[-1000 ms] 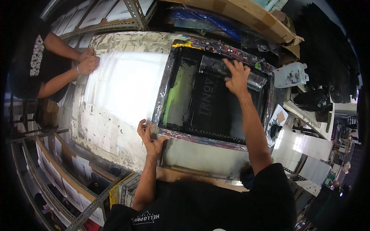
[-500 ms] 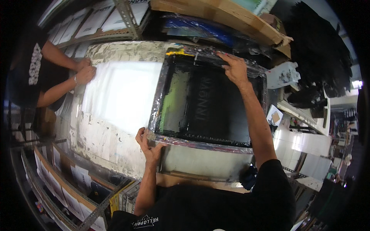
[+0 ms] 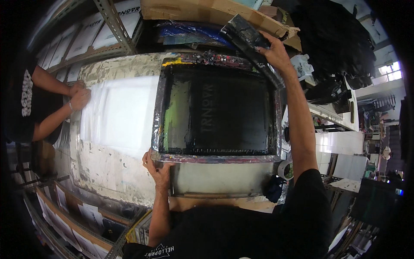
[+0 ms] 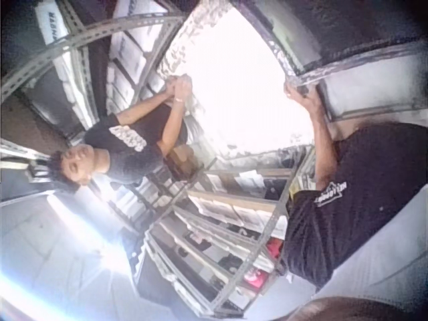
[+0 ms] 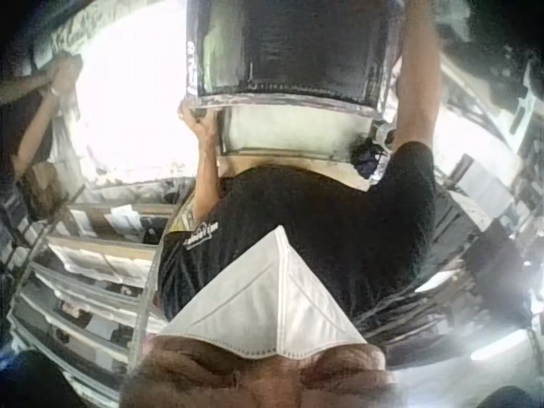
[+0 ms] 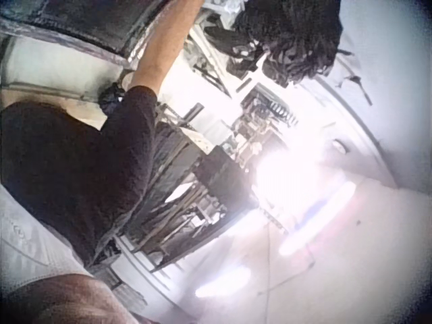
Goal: The person performs screen printing on white paper sheets. They place a sheet under a screen, pull a squeegee across the screen to apply ink, lift the screen, and remove the printed sheet. This process is repeated for multiple sheets.
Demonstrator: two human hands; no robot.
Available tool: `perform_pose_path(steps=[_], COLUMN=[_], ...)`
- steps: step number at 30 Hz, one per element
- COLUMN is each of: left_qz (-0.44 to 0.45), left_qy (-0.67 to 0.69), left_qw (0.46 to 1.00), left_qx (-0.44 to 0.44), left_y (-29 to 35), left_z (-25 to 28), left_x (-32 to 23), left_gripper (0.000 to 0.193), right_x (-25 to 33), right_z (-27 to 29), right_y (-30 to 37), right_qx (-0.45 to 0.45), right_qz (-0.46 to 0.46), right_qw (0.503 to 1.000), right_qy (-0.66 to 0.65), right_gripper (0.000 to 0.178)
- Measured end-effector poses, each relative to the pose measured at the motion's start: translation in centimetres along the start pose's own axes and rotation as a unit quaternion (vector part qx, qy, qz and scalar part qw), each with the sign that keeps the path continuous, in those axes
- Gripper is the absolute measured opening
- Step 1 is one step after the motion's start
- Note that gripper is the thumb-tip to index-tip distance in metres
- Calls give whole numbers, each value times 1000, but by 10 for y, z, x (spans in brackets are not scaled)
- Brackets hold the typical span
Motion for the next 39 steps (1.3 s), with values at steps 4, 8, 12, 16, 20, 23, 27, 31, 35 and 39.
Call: perform_pose_path(steps=[4,8,12,16,20,23,27,31,35,39], left_qz=[-5,-22,-26,-23,-26,-19,-10,-4,-2,-8], left_qy=[9,-13,-19,-56,-18,-10,-5,-21,-16,-28], left_qw=[1000,1000,999,998,999,1000,1000,1000,1000,1000], left_qx=[-2,4,2,7,-5,-1,-8,-4,-2,-3], left_y=[0,-2,-4,-4,-1,-1,0,-2,-3,-5], left_z=[0,0,-1,2,1,0,-1,-2,-1,-1], left_x=[5,4,2,-2,1,-1,1,-6,-1,2], left_gripper=[98,99,101,99,99,98,96,93,96,97], right_x=[30,6,56,84,94,77,36,-28,-46,-25], right_z=[-22,-104,-170,-224,-242,-215,-148,-82,-47,-45], right_y=[25,44,55,47,49,62,99,136,144,125], right_qx=[-3,33,38,62,113,84,38,-71,-76,-26], right_qz=[-36,-125,-182,-222,-236,-280,-314,-331,-326,-246], right_qw=[994,987,982,973,964,953,943,930,931,961], right_qy=[100,-97,-31,17,45,77,103,145,145,126], right_gripper=[64,55,48,47,53,53,50,43,51,57])
Point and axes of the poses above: each hand's wrist, its own y-axis away from the middle knuckle, its own z-axis out of the back of the hand, x = y × z, the point moved 4 cm from there along -y, towards the middle knuckle, and after that the axes turned 4 degrees about y, right-handed, at the moved point
